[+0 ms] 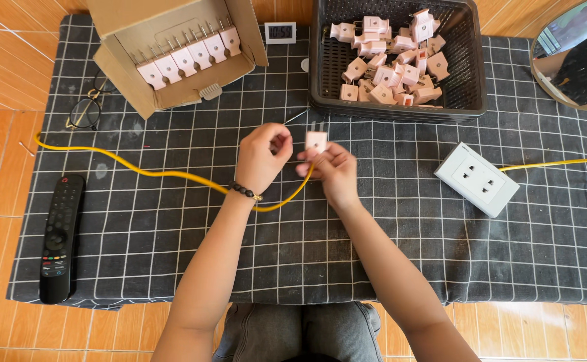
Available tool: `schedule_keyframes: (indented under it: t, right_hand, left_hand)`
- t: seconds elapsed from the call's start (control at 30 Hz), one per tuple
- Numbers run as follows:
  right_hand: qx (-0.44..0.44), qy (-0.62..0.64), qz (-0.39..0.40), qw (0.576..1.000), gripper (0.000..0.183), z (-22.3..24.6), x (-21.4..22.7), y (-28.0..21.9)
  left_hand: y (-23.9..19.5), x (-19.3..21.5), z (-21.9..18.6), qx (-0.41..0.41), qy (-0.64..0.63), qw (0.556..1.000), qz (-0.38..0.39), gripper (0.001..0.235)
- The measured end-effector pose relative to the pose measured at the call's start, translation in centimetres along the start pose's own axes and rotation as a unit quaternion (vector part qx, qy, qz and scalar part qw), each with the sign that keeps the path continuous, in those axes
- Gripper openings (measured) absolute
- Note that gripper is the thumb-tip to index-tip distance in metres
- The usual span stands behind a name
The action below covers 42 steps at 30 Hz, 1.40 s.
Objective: The person uses a screwdriver to tighten screws on a small pink electrical component connected to a yellow wire. They then insert the component into a white wall socket to test the connection before removing it and continuing to adjust the screws.
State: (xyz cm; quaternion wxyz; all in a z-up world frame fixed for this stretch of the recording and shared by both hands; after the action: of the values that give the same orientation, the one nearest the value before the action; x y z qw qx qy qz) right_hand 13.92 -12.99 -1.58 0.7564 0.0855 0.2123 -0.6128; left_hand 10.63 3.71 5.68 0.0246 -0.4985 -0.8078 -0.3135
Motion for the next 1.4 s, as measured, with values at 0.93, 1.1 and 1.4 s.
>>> schedule_keyframes:
  t: [0.93,1.1,1.4]
  right_hand:
    - [0.112,-0.118,0.048,0.985,0.030,2.9,-2.3,-1.4]
    - [0.093,-0.124,0.023,0.988,0.029,1.6,-1.2,-0.7]
    - [0.085,-0.056,-0.035,0.994,0.026,2.8,0.8,0.1]
  left_hand:
    - [-2.9,-5.4,1.7,0.236,-0.274,0.925,0.118,0.037]
    - [-1.9,-3.6,-0.7,0.031,0.036,0.997,0.069,0.031]
    - [-2.1,0.0,5.0,0.020,0.376,0.925,0.047,0.056]
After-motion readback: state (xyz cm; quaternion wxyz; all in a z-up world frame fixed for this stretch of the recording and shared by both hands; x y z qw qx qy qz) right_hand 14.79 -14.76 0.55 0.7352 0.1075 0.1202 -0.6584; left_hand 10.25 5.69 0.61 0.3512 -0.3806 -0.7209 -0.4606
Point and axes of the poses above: each hand's wrist, its own y-axis towards the middle knuckle, its own x-axis out of the back of the hand, z = x × y, the point moved 10 cm from there along y, towards the middle knuckle, and after that the axes turned 6 degrees about -z, right-handed, at the moved point
